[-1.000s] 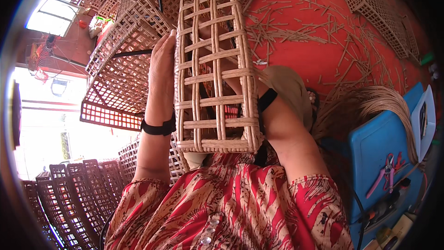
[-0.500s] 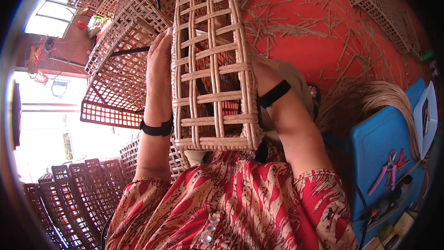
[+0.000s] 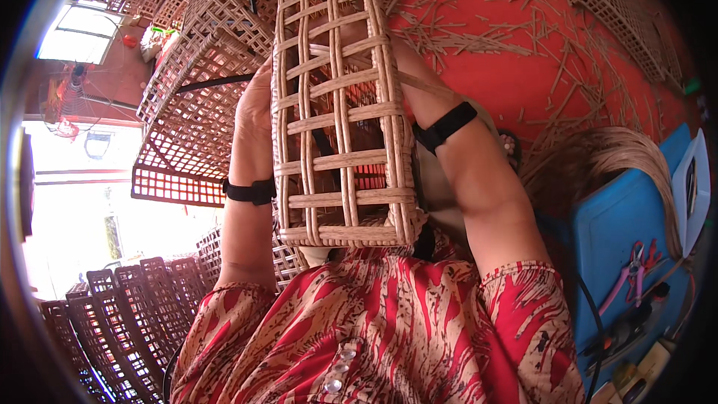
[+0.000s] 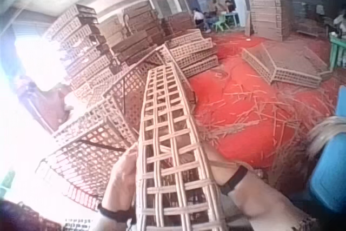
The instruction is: The person is weaving rattan strips onto a furniture frame and securing them with a pneumatic stapler and cutters.
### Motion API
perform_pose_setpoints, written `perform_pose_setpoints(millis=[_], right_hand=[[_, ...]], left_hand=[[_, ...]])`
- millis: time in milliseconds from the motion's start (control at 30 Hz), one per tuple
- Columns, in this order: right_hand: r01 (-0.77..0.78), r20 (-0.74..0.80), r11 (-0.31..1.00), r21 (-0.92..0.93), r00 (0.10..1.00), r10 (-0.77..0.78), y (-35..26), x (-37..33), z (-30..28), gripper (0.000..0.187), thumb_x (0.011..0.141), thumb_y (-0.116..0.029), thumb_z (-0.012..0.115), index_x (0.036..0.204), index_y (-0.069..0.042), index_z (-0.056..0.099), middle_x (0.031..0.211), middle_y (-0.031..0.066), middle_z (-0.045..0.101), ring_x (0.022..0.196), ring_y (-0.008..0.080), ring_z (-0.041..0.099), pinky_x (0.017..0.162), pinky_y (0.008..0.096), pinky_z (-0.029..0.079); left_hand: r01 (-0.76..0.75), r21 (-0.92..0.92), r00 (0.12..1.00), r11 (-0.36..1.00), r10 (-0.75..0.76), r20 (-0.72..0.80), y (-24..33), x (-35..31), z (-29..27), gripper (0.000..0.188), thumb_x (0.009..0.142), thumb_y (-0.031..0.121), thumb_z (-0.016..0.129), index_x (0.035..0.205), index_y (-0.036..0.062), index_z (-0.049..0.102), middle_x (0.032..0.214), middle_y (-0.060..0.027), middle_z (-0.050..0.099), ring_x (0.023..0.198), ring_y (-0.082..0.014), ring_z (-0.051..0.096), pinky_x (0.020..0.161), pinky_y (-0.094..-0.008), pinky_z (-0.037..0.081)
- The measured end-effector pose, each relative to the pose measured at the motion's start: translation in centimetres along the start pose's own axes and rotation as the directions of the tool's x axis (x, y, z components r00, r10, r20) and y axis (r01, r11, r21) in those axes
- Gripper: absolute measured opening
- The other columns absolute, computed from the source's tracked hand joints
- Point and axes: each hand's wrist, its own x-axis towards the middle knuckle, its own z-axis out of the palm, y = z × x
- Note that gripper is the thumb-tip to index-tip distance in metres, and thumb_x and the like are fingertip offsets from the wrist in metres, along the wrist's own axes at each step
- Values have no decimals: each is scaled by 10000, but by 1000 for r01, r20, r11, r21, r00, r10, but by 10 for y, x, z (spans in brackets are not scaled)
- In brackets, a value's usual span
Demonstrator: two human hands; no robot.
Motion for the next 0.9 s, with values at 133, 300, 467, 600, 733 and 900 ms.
perform_pose_setpoints(millis=[133,300,467,600,733,900], right_hand=[[4,3,1000,3,1000,-4,0,1,-2,348,983,-291,495,1232,-56,555,1131,82,590,934,172,602,761,333,539],[8,-3,1000,4,1000,-8,1,-1,-4,346,984,-290,492,1229,-53,555,1120,83,594,921,172,605,751,331,540],[10,-11,999,31,1000,-9,8,-4,0,345,985,-289,490,1225,-51,555,1108,84,598,908,172,609,741,328,541],[16,-19,998,58,1000,-15,16,-2,1,343,986,-288,488,1223,-49,555,1099,84,601,898,172,611,733,327,542],[25,-26,997,67,999,-23,20,-6,5,342,987,-288,486,1220,-47,556,1089,85,604,887,172,614,725,325,543],[35,-39,996,78,999,-32,24,-10,8,341,988,-287,483,1216,-44,556,1077,86,607,874,171,617,715,323,545]], left_hand=[[16,-31,993,999,-12,116,1,-1,-5,234,942,-16,485,1166,-27,552,1073,-146,655,902,-199,678,813,-328,590],[29,-23,999,999,-28,42,1,0,-3,230,940,-9,489,1162,-41,540,1083,-152,649,920,-201,672,827,-326,581],[12,33,991,999,-8,-131,3,4,-2,170,928,-7,510,1091,-34,549,1018,-139,650,879,-203,669,801,-330,581],[-28,110,978,994,50,-204,2,-1,20,135,926,-14,509,1054,-29,550,988,-137,650,863,-198,668,789,-341,584],[-69,224,972,972,116,-204,1,1,25,96,929,-20,511,1018,-28,547,944,-140,656,800,-186,673,735,-322,594],[-97,221,964,970,147,-220,-1,-1,24,91,930,-26,516,1013,-35,550,913,-142,660,752,-180,678,687,-301,600]])
